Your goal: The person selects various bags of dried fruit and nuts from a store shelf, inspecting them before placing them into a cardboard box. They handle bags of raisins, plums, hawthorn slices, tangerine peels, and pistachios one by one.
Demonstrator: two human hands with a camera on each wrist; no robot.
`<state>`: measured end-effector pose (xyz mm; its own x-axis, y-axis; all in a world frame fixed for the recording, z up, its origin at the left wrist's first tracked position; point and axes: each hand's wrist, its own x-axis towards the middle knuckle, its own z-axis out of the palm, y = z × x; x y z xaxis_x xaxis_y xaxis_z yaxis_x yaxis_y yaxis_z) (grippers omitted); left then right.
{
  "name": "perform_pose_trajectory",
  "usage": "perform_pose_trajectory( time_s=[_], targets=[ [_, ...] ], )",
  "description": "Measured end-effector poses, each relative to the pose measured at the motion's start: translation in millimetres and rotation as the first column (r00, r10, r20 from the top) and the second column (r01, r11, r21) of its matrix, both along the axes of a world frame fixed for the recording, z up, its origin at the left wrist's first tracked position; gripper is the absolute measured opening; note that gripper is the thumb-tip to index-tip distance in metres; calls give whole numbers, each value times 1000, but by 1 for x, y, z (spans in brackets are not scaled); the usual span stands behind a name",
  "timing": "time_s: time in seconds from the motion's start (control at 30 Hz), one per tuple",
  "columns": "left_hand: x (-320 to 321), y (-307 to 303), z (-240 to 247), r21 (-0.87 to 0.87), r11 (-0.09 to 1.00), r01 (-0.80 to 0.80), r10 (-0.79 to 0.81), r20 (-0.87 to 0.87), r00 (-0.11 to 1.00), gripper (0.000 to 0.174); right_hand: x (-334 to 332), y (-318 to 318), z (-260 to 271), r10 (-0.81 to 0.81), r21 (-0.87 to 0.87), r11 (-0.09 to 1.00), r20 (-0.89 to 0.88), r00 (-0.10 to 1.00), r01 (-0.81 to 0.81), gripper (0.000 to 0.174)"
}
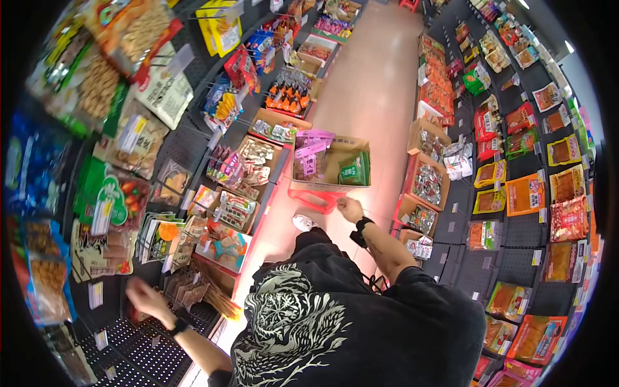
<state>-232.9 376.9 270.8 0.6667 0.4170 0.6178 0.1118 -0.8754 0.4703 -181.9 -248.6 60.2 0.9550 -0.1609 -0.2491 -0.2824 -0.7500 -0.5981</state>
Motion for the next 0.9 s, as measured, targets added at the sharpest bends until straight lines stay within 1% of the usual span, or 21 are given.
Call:
perform_pose_trajectory(
  time_s=[0.03,0.07,0.1,0.13,0.17,0.2,0.23,0.27,0.3,0.33,0.37,0.4,0.43,0.47,0.53,0.63,0.67,0.7,0.77,0.9],
  targets=[
    [-10,-19,-24,-158,987,28,-62,-212,975,16,8,-14,-6,-112,0,994,47,993,112,25],
    [-17,-49,-39,-198,969,145,-213,-388,896,15,21,-28,1,-116,-123,986,-28,993,112,27],
    [-30,-71,-59,-360,920,153,-355,-600,717,14,32,-43,-8,-203,-89,974,85,976,210,31],
    [-65,-51,-141,-563,801,203,-564,-599,568,15,44,-62,-22,-205,-161,962,115,972,222,36],
    [-98,-41,-217,-667,661,343,-750,-583,312,16,56,-74,-35,-240,-264,924,161,957,276,40],
    [-123,-64,-240,-889,330,-317,-829,-433,353,20,68,-84,-37,-342,-244,903,86,936,353,40],
    [-160,-72,-290,-862,12,-507,-775,-328,540,28,82,-85,2,-351,-181,926,-83,933,332,40],
    [-205,-84,-334,-966,253,-44,-847,-244,472,36,96,-82,34,-238,-285,944,-235,942,168,41],
    [-216,-114,-303,-847,-64,-527,-767,-296,569,39,94,-98,0,9,-209,978,123,992,17,34],
    [-213,-154,-262,-652,267,-710,-691,-643,331,41,180,17,50,189,-127,977,174,966,-169,34],
    [-237,-160,-264,-726,125,-676,-775,-497,390,34,214,112,112,332,-58,943,204,921,-327,34],
    [-241,-185,-242,-659,250,-709,-690,-636,347,34,207,164,161,457,-2,883,227,860,-469,34],
    [-228,-208,-210,-549,363,-753,-613,-749,251,35,149,184,186,550,37,819,231,803,-572,34],
    [-231,-226,-206,-564,328,-758,-559,-763,325,36,98,167,196,597,53,782,222,771,-621,34],
    [-228,-241,-211,-606,268,-749,-452,-766,458,37,95,161,202,642,45,751,186,744,-659,33],
    [-223,-264,-214,-697,128,-706,-318,-703,636,35,83,120,169,637,-18,769,111,763,-639,33],
    [-220,-272,-212,-690,125,-713,-303,-711,635,35,77,107,160,637,-39,771,88,766,-636,33],
    [-221,-283,-213,-709,164,-686,-298,-698,651,36,73,86,152,638,-50,770,79,766,-636,33],
    [-226,-298,-218,-719,242,-652,-319,-693,646,36,74,43,130,636,-77,771,50,770,-632,33],
    [-244,-314,-220,-677,261,-688,-323,-733,598,34,111,-8,108,601,-134,788,-44,798,-601,33]
  ],
)
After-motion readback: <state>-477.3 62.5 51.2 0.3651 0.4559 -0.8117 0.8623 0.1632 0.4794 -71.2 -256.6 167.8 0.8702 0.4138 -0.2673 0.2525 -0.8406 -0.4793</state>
